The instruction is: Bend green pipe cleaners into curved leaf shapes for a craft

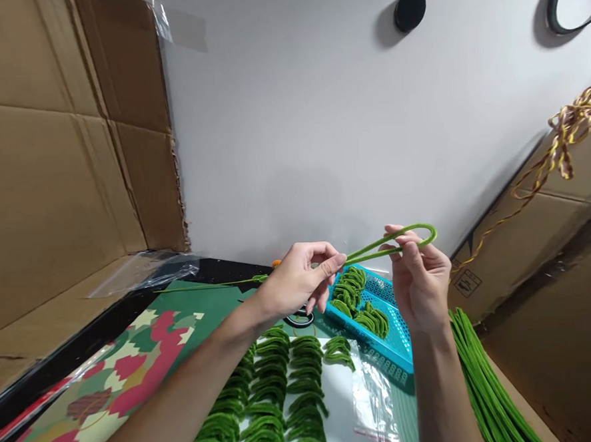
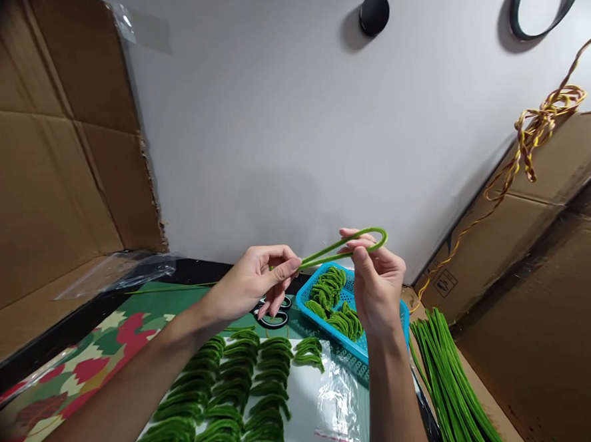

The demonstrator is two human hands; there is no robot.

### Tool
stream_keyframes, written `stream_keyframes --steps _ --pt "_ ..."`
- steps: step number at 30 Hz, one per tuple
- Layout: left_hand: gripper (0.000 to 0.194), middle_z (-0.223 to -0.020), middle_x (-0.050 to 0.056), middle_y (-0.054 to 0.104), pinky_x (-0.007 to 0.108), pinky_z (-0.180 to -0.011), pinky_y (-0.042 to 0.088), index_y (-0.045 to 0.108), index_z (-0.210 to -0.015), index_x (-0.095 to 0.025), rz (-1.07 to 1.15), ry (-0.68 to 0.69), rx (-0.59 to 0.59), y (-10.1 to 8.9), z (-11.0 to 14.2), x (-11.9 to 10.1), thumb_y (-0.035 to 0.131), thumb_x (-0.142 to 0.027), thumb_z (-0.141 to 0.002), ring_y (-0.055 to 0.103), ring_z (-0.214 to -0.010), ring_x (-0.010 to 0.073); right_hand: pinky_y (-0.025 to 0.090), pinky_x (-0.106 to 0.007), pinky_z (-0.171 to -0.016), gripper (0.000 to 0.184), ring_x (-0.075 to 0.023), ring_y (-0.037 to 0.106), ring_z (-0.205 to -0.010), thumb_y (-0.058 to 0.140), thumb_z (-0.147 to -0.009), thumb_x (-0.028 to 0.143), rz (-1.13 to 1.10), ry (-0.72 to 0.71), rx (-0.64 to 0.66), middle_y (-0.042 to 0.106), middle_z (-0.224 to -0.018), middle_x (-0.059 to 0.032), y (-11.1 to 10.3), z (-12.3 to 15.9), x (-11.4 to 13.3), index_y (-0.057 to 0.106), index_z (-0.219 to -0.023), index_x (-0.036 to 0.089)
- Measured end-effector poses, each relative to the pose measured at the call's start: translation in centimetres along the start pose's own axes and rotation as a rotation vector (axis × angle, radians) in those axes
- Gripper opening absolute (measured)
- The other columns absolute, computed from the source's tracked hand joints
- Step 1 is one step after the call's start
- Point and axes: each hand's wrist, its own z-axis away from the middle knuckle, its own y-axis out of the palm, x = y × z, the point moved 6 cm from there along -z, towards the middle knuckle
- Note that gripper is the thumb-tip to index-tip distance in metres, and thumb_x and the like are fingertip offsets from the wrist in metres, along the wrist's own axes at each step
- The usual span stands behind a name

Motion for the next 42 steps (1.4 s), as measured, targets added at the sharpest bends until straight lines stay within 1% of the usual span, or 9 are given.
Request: stream_keyframes --steps 6,10,16,19,23,26,33,39,42 --pt "0.041 -0.054 -0.004 0.054 0.016 -0.031 0.035 0.058 -0.082 -0.018 0.021 -0.014 0.04 0.0 -0.1 0.3 0.069 -0.055 -0.094 0.051 -0.035 0.0069 0.057 -0.037 -0.098 0.017 -0.0182 0.069 -0.109 0.08 -0.089 0.047 -0.157 0.035 -0.064 0.076 -0.109 -0.0011 -1.0 -0.2 0.0 0.082 -0.089 0.029" --pt "0.041 -0.049 -0.004 0.055 0.016 -0.031 0.035 0.056 -0.081 -0.018 0.013 0.006 0.017 0.1 0.0 0.0 0.068 -0.056 -0.095 0.047 -0.032 0.0067 0.057 -0.033 -0.101 0.017 -0.014 0.073 -0.097 0.083 -0.086 0.043 -0.217 0.079 -0.142 0.079 -0.1 0.0004 -1.6 -0.2 -0.6 0.083 -0.091 0.027" --pt "0.043 -0.044 -0.004 0.057 0.016 -0.03 0.035 0.056 -0.085 -0.019 0.001 0.007 0.046 0.5 0.0 0.2 0.067 -0.06 -0.094 0.044 -0.029 0.0074 0.058 -0.033 -0.105 0.014 -0.014 0.075 -0.095 0.088 -0.082 0.037 -0.335 0.177 -0.262 0.081 -0.098 -0.0001 -2.2 -0.2 -2.6 0.082 -0.088 0.025" --pt "0.044 -0.043 -0.003 0.058 0.016 -0.03 0.035 0.055 -0.087 -0.019 -0.01 0.011 0.051 0.6 0.0 0.2 0.066 -0.061 -0.094 0.045 -0.029 0.008 0.055 -0.033 -0.11 0.014 -0.0136 0.075 -0.101 0.089 -0.081 0.036 -0.381 0.202 -0.282 0.082 -0.101 0.0001 -2.1 -0.2 -3.2 0.082 -0.086 0.025" --pt "0.043 -0.042 -0.003 0.057 0.015 -0.031 0.037 0.055 -0.085 -0.018 -0.046 0.027 0.019 0.5 0.2 -0.3 0.067 -0.058 -0.094 0.045 -0.029 0.0079 0.051 -0.034 -0.117 0.014 -0.0135 0.073 -0.114 0.083 -0.088 0.041 -0.428 0.235 -0.264 0.08 -0.117 0.0008 -1.5 -0.2 -3.3 0.083 -0.091 0.027" --pt "0.04 -0.043 -0.003 0.059 0.015 -0.032 0.037 0.057 -0.086 -0.018 -0.064 0.032 0.015 0.7 0.5 -0.8 0.067 -0.055 -0.096 0.045 -0.029 0.0074 0.05 -0.035 -0.12 0.011 -0.0137 0.072 -0.115 0.081 -0.089 0.038 -0.461 0.246 -0.298 0.081 -0.113 0.0006 -1.8 -0.2 -3.6 0.082 -0.089 0.026" --pt "0.038 -0.042 -0.003 0.06 0.014 -0.031 0.034 0.057 -0.085 -0.017 -0.043 0.04 -0.012 0.7 0.8 -1.7 0.07 -0.052 -0.094 0.044 -0.028 0.0064 0.058 -0.027 -0.11 0.017 -0.0116 0.076 -0.102 0.09 -0.08 0.034 -0.404 0.318 -0.342 0.082 -0.095 0.002 -2.7 -0.2 -4.9 0.081 -0.089 0.023" --pt "0.041 -0.043 -0.002 0.062 0.015 -0.03 0.036 0.056 -0.087 -0.018 -0.003 0.007 0.025 1.4 0.5 -0.6 0.071 -0.055 -0.092 0.046 -0.027 0.0081 0.061 -0.031 -0.106 0.016 -0.0155 0.074 -0.114 0.084 -0.087 0.037 -0.48 0.399 -0.357 0.081 -0.112 -0.0028 -2.4 0.2 -5.3 0.079 -0.088 0.022" --pt "0.04 -0.044 -0.001 0.062 0.016 -0.031 0.037 0.058 -0.088 -0.017 -0.006 -0.019 0.052 1.8 0.2 0.3 0.071 -0.055 -0.093 0.048 -0.029 0.0089 0.064 -0.025 -0.098 0.013 -0.0132 0.075 -0.11 0.086 -0.085 0.034 -0.544 0.473 -0.343 0.081 -0.111 -0.0014 -2.3 0.5 -6.0 0.079 -0.087 0.023"
